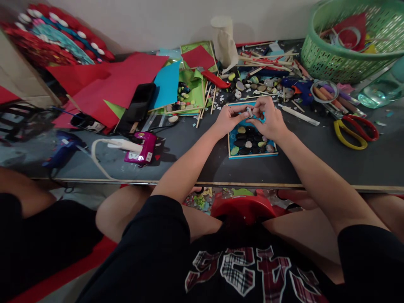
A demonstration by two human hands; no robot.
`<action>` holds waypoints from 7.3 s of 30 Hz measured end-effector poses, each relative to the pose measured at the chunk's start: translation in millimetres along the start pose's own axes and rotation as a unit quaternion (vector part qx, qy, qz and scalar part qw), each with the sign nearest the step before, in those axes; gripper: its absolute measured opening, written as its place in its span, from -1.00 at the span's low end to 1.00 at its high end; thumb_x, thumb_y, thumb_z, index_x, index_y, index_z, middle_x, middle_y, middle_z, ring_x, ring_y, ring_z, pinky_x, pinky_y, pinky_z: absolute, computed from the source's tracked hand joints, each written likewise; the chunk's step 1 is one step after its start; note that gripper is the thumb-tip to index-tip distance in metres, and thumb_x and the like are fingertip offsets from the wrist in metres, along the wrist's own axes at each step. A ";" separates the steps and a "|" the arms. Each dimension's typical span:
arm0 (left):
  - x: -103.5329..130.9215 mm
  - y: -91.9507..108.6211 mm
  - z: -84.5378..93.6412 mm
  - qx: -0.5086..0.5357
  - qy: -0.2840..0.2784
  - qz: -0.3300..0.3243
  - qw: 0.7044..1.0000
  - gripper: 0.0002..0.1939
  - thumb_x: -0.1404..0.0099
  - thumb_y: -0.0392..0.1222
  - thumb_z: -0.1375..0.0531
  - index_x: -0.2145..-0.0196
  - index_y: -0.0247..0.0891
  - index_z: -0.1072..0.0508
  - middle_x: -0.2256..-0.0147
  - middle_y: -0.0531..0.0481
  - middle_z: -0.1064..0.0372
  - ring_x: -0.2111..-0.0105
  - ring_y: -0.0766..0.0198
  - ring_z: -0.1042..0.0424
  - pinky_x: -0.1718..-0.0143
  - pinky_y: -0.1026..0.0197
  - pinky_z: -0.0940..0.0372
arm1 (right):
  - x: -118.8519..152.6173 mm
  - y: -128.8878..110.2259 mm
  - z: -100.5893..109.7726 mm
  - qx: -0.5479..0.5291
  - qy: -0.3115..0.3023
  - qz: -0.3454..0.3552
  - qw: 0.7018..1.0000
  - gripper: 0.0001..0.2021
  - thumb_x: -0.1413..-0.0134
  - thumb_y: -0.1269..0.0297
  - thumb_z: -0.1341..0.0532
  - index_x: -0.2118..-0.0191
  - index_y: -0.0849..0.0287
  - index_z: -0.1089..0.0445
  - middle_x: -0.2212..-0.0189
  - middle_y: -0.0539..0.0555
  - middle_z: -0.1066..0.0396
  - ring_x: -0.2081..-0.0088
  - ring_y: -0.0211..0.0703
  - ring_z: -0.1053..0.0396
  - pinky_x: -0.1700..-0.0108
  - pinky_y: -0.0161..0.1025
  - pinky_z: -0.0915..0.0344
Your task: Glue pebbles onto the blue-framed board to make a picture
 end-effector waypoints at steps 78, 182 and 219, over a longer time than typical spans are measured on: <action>3.0 -6.1 6.9 0.003 0.161 -0.035 0.986 -0.35 -0.20 0.41 -0.34 -0.02 -0.13 -0.63 0.06 -0.07 -0.61 0.02 0.07 -0.57 -0.02 0.03 -0.48 | -10.8 -6.1 40.8 0.217 0.050 -0.050 0.974 -0.62 -0.34 -0.11 -0.19 -0.08 -0.07 -0.53 -0.14 0.14 -0.44 -0.20 0.26 -0.32 -0.25 0.25 -0.20; 5.1 6.0 -4.9 -0.409 0.014 -0.142 0.901 -0.54 -0.41 -0.47 0.03 0.12 -0.14 -0.62 0.04 -0.06 -0.56 -0.06 0.05 -0.40 -0.13 -0.11 -0.34 | -4.8 20.6 43.7 0.053 -0.213 -0.114 0.969 -0.74 -0.07 -0.08 -0.44 0.23 -0.07 -0.70 0.34 0.00 -0.64 0.35 -0.09 -0.50 0.28 -0.18 -0.34; -0.6 2.7 -19.5 -0.436 -0.049 0.019 0.898 -0.46 -0.33 -0.57 0.07 0.00 -0.30 -0.59 -0.09 -0.10 -0.49 -0.17 0.02 -0.30 -0.31 -0.06 -0.26 | 19.8 21.1 30.6 -0.061 -0.138 -0.163 0.975 -0.72 0.07 0.03 -0.41 0.24 0.05 -0.66 0.19 0.10 -0.50 0.43 -0.19 -0.28 0.34 -0.14 -0.30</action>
Point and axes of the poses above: each hand's wrist, its own x-axis away from the middle knuckle, its own z-axis out of the back of the hand, y = z × x, the point moved 4 cm from there along -x, towards the middle knuckle
